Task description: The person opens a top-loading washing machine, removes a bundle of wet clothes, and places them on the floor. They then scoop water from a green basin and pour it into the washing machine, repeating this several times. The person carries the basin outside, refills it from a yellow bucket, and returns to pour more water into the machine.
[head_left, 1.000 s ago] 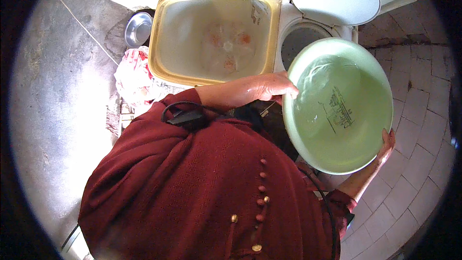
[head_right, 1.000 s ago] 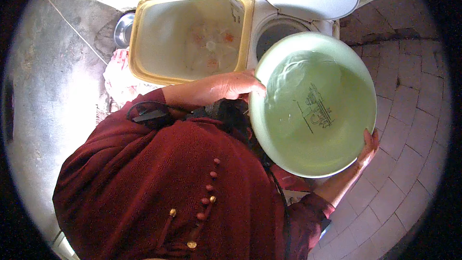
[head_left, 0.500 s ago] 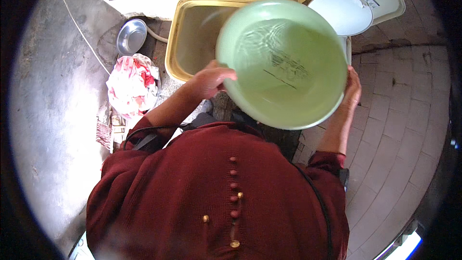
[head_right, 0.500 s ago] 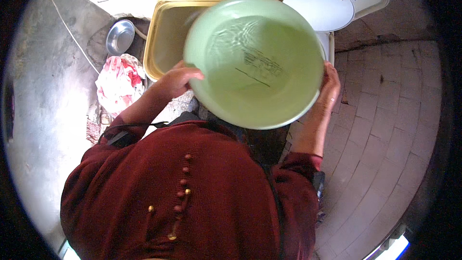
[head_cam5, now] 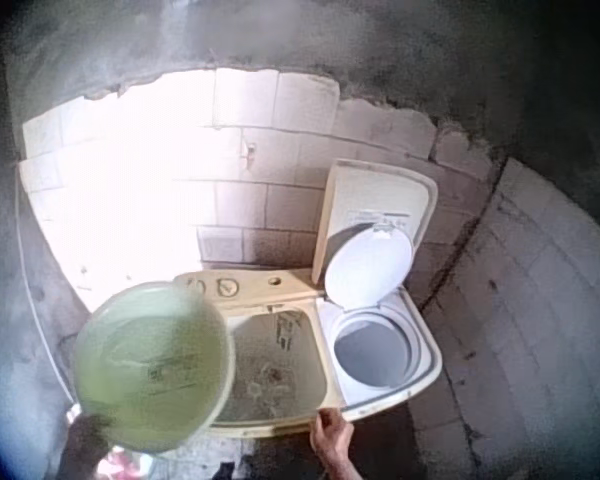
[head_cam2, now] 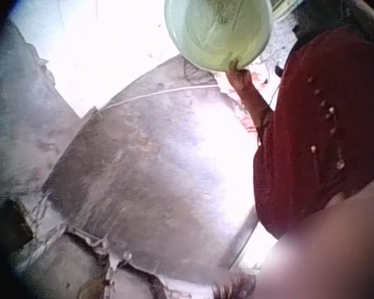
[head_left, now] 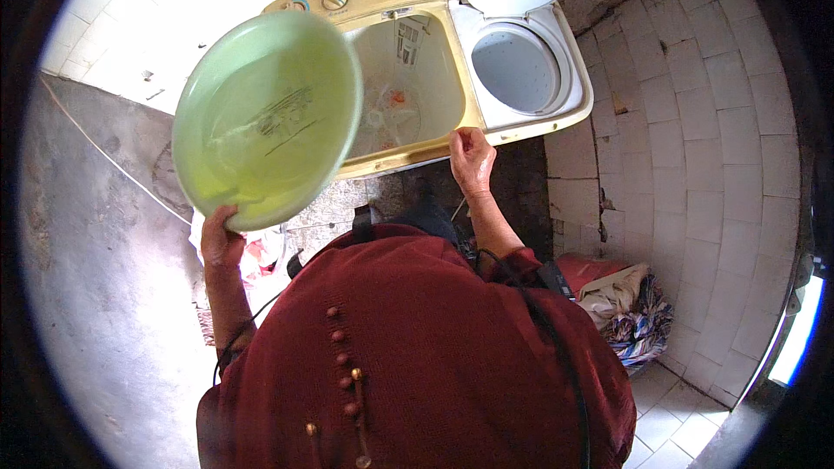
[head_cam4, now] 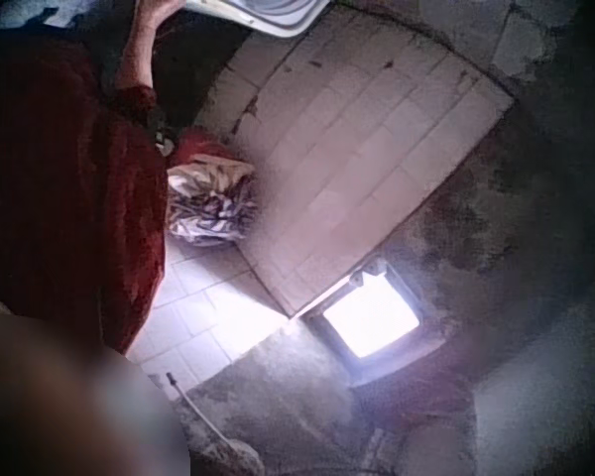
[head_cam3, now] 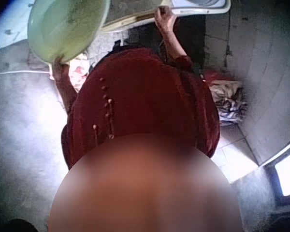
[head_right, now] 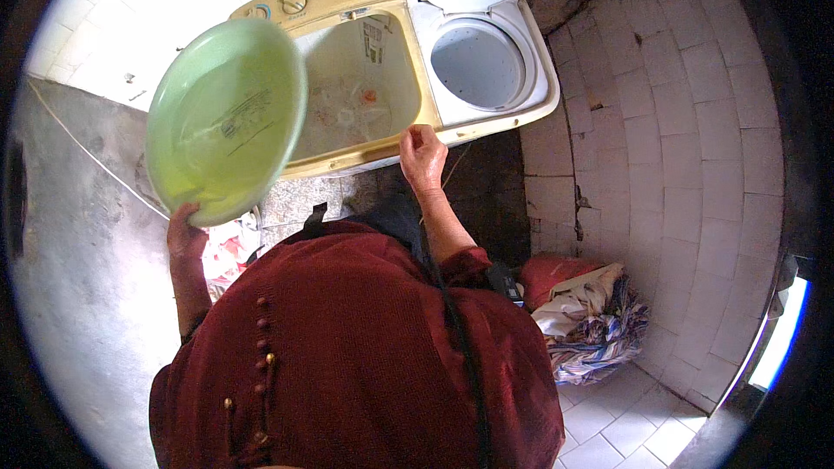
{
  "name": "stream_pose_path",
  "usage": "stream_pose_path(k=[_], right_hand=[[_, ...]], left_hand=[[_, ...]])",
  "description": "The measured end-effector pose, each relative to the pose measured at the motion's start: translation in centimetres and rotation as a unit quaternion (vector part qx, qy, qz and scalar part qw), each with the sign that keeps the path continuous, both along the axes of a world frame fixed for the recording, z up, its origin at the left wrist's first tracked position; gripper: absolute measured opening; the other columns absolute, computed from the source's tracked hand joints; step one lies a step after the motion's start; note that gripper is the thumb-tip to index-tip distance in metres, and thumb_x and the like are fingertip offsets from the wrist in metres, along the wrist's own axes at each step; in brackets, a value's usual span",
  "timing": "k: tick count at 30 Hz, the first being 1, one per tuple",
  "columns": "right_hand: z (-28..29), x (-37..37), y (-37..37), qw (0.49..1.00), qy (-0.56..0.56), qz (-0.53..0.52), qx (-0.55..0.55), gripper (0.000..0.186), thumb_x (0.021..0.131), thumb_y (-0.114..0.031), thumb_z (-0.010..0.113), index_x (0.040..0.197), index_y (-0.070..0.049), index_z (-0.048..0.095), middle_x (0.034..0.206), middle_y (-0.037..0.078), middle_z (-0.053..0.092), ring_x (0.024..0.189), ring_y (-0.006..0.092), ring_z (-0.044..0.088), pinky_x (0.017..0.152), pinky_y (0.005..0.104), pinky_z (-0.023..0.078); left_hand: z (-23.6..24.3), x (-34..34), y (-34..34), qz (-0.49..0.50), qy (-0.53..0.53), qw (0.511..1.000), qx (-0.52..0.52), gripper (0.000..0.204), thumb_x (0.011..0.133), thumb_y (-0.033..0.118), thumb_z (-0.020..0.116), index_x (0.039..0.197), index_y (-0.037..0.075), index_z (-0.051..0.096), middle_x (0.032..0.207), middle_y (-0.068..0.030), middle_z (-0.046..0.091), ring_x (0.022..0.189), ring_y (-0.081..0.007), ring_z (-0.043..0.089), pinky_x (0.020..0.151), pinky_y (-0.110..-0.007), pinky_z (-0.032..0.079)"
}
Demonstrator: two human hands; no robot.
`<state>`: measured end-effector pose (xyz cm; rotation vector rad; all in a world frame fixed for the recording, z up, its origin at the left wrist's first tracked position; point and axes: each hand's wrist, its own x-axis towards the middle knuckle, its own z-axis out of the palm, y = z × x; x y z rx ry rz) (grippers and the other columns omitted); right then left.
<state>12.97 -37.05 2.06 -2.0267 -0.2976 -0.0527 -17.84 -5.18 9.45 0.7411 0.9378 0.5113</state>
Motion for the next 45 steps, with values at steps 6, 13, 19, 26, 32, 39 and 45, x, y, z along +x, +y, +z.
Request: stream_pose_path(k=[6, 13, 19, 26, 32, 39, 45], right_hand=[[0.5, 1.5, -1.6, 0.98, -0.169, -0.002, -0.107, 0.01, 0.081, -0.009, 0.064, 0.085, -0.002, 0.06, 0.067, 0.008, 0.059, 0.058, 0.021, 0.061, 0.058, 0.0299, 0.05], [2.0, 5.5, -1.9, 0.928, -0.309, 0.11, -0.175, 0.023, 0.072, -0.011, 0.066, 0.092, -0.006, 0.057, 0.099, 0.012, 0.056, 0.09, 0.0313, 0.056, 0.077, 0.0403, 0.045], [1.3, 7.4, -1.1, 0.925, -0.29, 0.162, -0.184, 0.027, 0.07, -0.017, 0.068, 0.09, -0.004, 0.057, 0.101, 0.013, 0.057, 0.094, 0.0323, 0.056, 0.083, 0.0431, 0.043], [0.6, 7.8, -1.4, 0.94, -0.224, 0.186, -0.179, 0.02, 0.068, -0.015, 0.069, 0.082, -0.005, 0.059, 0.095, 0.01, 0.059, 0.091, 0.0302, 0.058, 0.078, 0.0426, 0.046], [0.2, 7.7, -1.4, 0.929, -0.238, 0.23, -0.164, 0.016, 0.065, -0.008, 0.066, 0.079, -0.004, 0.058, 0.095, 0.015, 0.058, 0.09, 0.0332, 0.057, 0.077, 0.0453, 0.046], [0.8, 7.4, -0.9, 0.913, -0.234, 0.257, -0.212, 0.016, 0.069, -0.014, 0.068, 0.081, -0.006, 0.062, 0.099, 0.012, 0.059, 0.095, 0.0314, 0.055, 0.082, 0.0444, 0.043], [0.9, 7.2, -0.8, 0.912, -0.233, 0.244, -0.235, 0.015, 0.069, -0.013, 0.068, 0.08, -0.007, 0.062, 0.1, 0.01, 0.059, 0.096, 0.0311, 0.055, 0.083, 0.044, 0.043]], left_hand=[[-1.2, -6.5, 0.1, 0.11, -0.005, 0.992, -0.065, 0.041, 0.073, -0.004, 0.059, 0.113, -0.005, 0.05, 0.109, -0.0143, 0.059, 0.095, -0.0242, 0.063, 0.078, -0.03, 0.055], [-0.8, -8.6, -2.7, 0.23, 0.098, 0.964, -0.086, 0.023, 0.074, 0.001, 0.058, 0.096, 0.001, 0.052, 0.087, -0.0136, 0.062, 0.051, -0.0109, 0.052, 0.038, -0.017, 0.039], [1.1, -7.6, -5.1, 0.274, 0.007, 0.932, -0.237, 0.053, 0.078, 0.003, 0.055, 0.125, -0.008, 0.034, 0.113, -0.0387, 0.051, 0.043, -0.0066, 0.04, 0.039, -0.014, 0.038], [2.5, -5.3, -6.2, 0.287, -0.078, 0.914, -0.277, 0.068, 0.079, 0.002, 0.052, 0.137, -0.012, 0.019, 0.128, -0.0386, 0.038, 0.051, -0.0057, 0.043, 0.044, -0.016, 0.042], [2.4, -3.6, -7.2, 0.319, -0.087, 0.924, -0.193, 0.066, 0.079, 0.004, 0.051, 0.136, -0.011, 0.021, 0.128, -0.0434, 0.032, 0.051, -0.009, 0.047, 0.045, -0.014, 0.047], [1.2, -5.6, -7.5, 0.318, -0.115, 0.927, -0.161, 0.062, 0.083, 0.008, 0.051, 0.135, -0.01, 0.023, 0.126, -0.0462, 0.027, 0.071, -0.018, 0.061, 0.048, -0.014, 0.051], [0.5, -7.9, -9.5, 0.381, -0.109, 0.906, -0.152, 0.053, 0.085, 0.008, 0.053, 0.128, -0.013, 0.033, 0.121, -0.0441, 0.036, 0.061, -0.0111, 0.058, 0.047, -0.013, 0.05]])
